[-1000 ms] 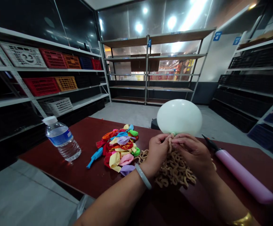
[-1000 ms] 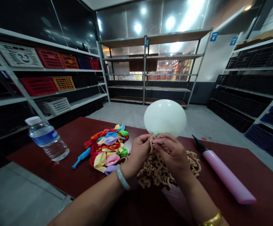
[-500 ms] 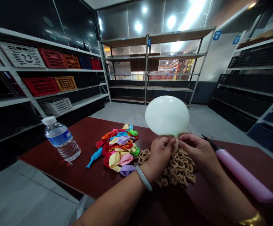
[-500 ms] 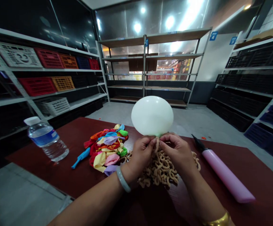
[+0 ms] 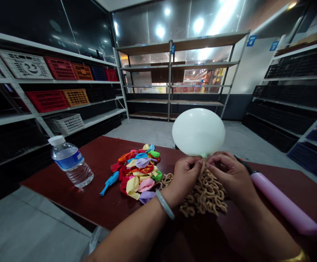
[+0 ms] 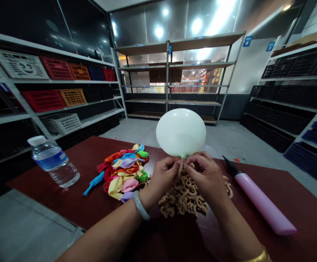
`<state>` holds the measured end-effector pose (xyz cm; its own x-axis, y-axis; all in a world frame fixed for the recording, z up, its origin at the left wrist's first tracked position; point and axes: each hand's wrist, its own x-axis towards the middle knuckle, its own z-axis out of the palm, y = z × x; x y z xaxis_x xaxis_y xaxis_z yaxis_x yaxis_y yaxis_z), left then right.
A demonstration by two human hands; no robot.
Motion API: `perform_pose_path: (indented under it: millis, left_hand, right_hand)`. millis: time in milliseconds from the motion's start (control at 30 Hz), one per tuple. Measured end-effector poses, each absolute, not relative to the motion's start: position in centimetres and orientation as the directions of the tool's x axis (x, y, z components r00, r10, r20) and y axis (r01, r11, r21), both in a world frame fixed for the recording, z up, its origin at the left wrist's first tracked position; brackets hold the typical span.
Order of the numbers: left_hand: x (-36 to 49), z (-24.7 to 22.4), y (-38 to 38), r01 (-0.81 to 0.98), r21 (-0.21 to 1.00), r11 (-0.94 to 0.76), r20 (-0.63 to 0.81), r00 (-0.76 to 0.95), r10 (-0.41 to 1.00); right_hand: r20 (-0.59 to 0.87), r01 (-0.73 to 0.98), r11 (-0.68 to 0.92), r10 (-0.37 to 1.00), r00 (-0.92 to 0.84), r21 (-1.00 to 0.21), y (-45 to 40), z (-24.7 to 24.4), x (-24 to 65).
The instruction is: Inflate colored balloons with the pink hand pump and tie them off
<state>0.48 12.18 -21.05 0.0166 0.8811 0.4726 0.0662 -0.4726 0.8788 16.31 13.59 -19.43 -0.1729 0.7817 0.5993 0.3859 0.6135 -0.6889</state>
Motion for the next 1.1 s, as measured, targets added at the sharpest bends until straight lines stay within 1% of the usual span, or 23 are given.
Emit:
perform_pose_path:
  millis: [100,200,267,333,400,467,500,567,633,700,800,867,967,1033,1100]
  left_hand:
    - [0.5,-21.2,12.3,0.128,0.868,-0.479,0.484,-0.006,0.875]
    - [0.5,-21.1,12.1,0.179,0.845,-0.505,0.519,-0.043,0.854]
    - [0.6,-20.9,11.9,0.161,0.849,-0.503,0.516,-0.050,0.855]
    - [0.7,-20.9,11.8,0.121,0.868,-0.482,0.491,-0.056,0.869]
    - [1.0,-21.1,12.0,0.034,0.903,-0.429,0.430,-0.069,0.900]
    - [1.2,-21.4,12.2,-0.154,0.938,-0.312,0.308,-0.046,0.950]
    - [1.3,-21.6,12.3,-0.266,0.935,-0.236,0.242,-0.012,0.970]
    - [1.5,-21.9,12.4,-0.439,0.892,-0.108,0.148,0.058,0.987]
    - [1.7,-22.0,12.4,-0.506,0.861,-0.058,0.114,0.081,0.990]
    - [1.8,-22.0,12.2,-0.507,0.860,-0.052,0.105,0.075,0.992]
    - [1.9,-21.8,11.9,-0.483,0.872,-0.074,0.120,0.064,0.991]
    - [2.0,-21.7,11.9,-0.453,0.886,-0.099,0.135,0.048,0.990]
    - [1.8,-21.6,12.1,-0.370,0.918,-0.146,0.166,0.023,0.986]
    - [1.7,-21.6,12.1,-0.318,0.928,-0.192,0.202,-0.003,0.979]
    - [1.6,-21.7,12.2,-0.285,0.930,-0.233,0.237,-0.020,0.971]
  right_hand:
    - [0.527,0.306,0.562,0.827,-0.197,-0.768,13.1,-19.2,16.0]
    - [0.489,0.237,0.525,0.850,-0.198,-0.817,12.4,-18.8,15.6]
    - [0.489,0.212,0.521,0.852,-0.187,-0.827,12.2,-18.7,15.5]
    - [0.538,0.241,0.572,0.820,-0.194,-0.784,12.2,-18.6,15.5]
    - [0.627,0.316,0.666,0.745,-0.227,-0.676,12.5,-18.7,15.6]
    - [0.702,0.375,0.737,0.666,-0.254,-0.563,12.8,-18.9,15.7]
    - [0.727,0.390,0.755,0.638,-0.253,-0.527,12.9,-19.0,15.6]
    - [0.755,0.398,0.775,0.607,-0.249,-0.492,13.1,-19.3,15.5]
    - [0.756,0.388,0.783,0.600,-0.262,-0.487,13.1,-19.4,15.4]
    - [0.738,0.378,0.770,0.622,-0.261,-0.515,13.0,-19.5,15.4]
    - [0.673,0.373,0.691,0.711,-0.201,-0.619,12.9,-19.5,15.6]
    - [0.622,0.366,0.645,0.758,-0.195,-0.671,12.9,-19.5,15.8]
    - [0.584,0.346,0.624,0.780,-0.223,-0.701,13.2,-19.4,16.0]
    - [0.582,0.309,0.620,0.784,-0.214,-0.722,13.3,-19.4,15.9]
    - [0.574,0.224,0.602,0.798,-0.182,-0.766,13.2,-19.2,15.8]
